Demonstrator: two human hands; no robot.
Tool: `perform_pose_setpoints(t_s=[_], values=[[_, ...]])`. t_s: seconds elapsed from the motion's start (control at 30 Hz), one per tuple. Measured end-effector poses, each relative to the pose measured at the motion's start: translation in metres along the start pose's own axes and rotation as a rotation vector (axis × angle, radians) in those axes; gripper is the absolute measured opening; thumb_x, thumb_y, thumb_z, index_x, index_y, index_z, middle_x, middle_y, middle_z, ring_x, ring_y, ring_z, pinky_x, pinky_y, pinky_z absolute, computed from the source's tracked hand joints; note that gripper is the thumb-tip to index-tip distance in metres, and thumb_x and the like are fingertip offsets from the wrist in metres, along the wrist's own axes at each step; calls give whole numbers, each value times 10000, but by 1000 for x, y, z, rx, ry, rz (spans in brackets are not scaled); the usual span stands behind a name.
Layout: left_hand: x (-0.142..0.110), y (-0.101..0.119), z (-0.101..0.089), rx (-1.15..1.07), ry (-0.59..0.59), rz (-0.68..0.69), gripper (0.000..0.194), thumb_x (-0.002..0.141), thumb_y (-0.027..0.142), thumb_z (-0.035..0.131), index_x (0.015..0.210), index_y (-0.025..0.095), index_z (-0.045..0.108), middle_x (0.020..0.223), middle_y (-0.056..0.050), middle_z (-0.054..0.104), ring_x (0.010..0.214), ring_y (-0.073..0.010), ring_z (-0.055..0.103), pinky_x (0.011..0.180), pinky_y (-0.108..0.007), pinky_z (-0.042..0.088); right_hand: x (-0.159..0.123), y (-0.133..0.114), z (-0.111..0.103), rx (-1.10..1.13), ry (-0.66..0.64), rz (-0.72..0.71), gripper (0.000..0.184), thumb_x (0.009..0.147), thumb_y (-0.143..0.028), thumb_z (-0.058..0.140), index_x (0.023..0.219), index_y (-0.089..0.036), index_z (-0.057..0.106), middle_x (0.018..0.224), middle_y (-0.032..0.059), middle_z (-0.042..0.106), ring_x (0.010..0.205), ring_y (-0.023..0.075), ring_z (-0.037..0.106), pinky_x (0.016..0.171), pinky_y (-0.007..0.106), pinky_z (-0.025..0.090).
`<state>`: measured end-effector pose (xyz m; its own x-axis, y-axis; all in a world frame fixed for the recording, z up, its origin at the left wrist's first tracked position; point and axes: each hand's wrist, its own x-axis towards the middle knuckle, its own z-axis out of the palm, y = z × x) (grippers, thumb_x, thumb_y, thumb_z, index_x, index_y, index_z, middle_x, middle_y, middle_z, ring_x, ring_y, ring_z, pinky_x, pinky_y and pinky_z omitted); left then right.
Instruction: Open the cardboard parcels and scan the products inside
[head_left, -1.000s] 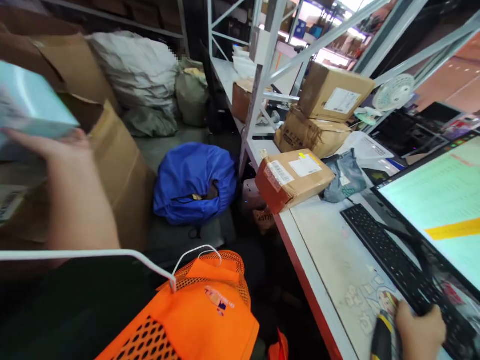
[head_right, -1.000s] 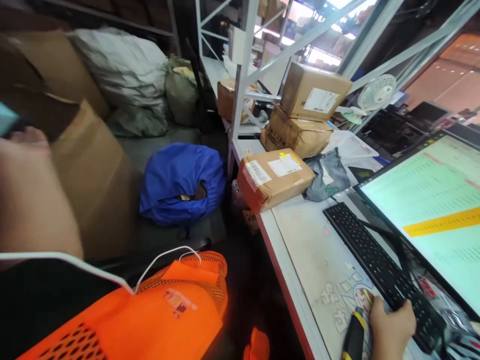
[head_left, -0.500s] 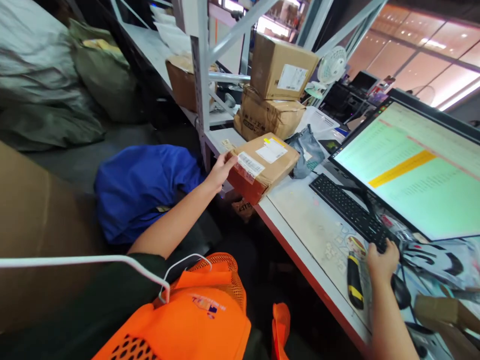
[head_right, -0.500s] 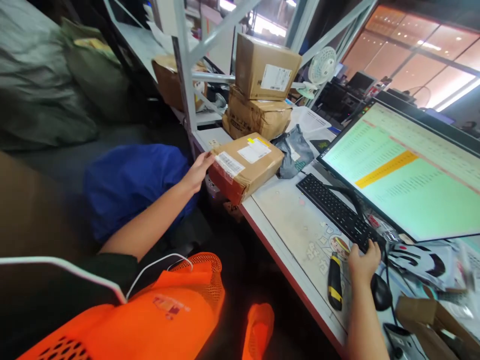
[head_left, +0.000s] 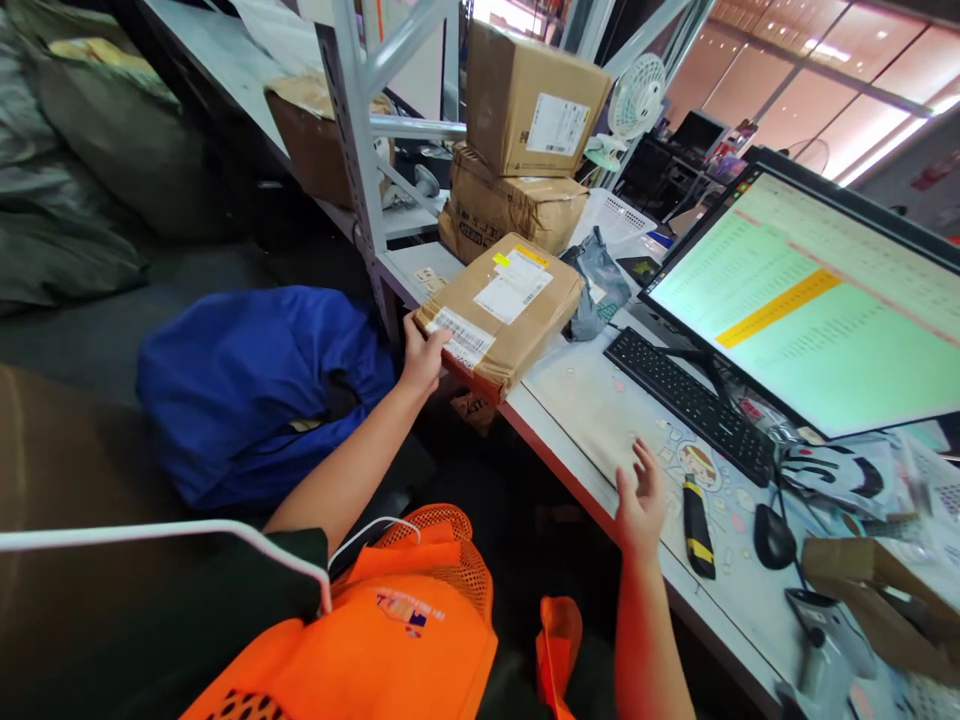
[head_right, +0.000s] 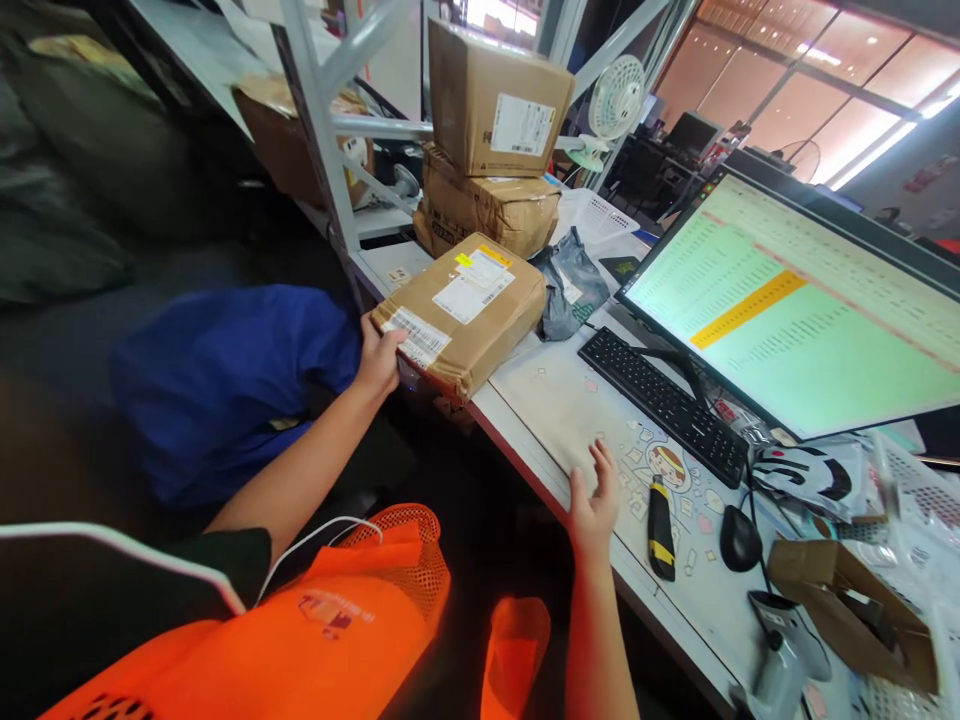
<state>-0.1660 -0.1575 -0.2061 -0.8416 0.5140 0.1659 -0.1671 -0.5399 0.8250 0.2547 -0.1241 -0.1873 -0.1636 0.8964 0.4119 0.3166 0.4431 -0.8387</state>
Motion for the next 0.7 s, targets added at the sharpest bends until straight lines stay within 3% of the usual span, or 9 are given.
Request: perform_pose_setpoints(t_s=[0.1,0.2,0.27,0.37,0.43,0.5,0.63,0.7], values=[[-10,4,-10,-29,72,64,592,608,329,757,1124,263,473,1061,-12,621,988,-203,623,914,-297,529,34,-30,36,89,-88,-12,482,935,-514,682,1316,-220,669,1549,150,583,1482,355,503,1214,625,397],[-15,4,-20,-65,27,61,573,588,325,741,1105,254,505,1013,-5,627,955,-195,624,903,-284,527,94,-64,75,160,-158,-63,566,922,-561,684,1351,-194,647,1552,153,579,1472,324,505,1236,571,383],[-16,4,-25,-86,11,65,568,568,335,733,1089,253,523,1008,-8,643,974,-207,637,926,-296,535,138,-81,104,206,-126,-93,673,890,-636,677,1361,-157,631,1574,160,554,1505,307,466,1292,538,311],[-17,6,-30,-162,8,-87,529,590,407,728,1062,242,556,1014,-41,693,1054,-268,674,975,-369,564,179,-93,142,338,-212,4,750,874,-774,608,1301,-159,653,1521,121,614,1508,291,472,1323,516,280],[-19,11,-31,-223,-4,-271,486,657,510,703,1039,226,602,1005,-86,731,1080,-331,696,960,-447,594,178,-92,157,467,-379,113,781,858,-845,565,1234,-171,678,1397,94,708,1437,294,554,1302,525,339],[-22,18,-32,-273,-48,-407,497,723,583,656,1054,213,651,1025,-114,761,1077,-369,711,928,-503,616,157,-88,161,558,-472,176,799,839,-881,551,1220,-191,686,1321,64,754,1398,294,595,1282,532,386],[-34,34,-35,-280,-192,-487,558,776,620,632,1131,192,665,1003,-94,780,1018,-358,745,927,-527,637,94,-81,133,609,-347,218,827,801,-902,555,1261,-230,694,1379,49,734,1443,312,572,1262,540,430],[-43,43,-32,-217,-312,-403,588,807,674,609,1129,183,657,932,-87,772,1016,-359,750,952,-529,633,68,-82,108,620,-254,229,861,808,-900,529,1324,-227,681,1446,69,696,1467,331,550,1248,553,444]])
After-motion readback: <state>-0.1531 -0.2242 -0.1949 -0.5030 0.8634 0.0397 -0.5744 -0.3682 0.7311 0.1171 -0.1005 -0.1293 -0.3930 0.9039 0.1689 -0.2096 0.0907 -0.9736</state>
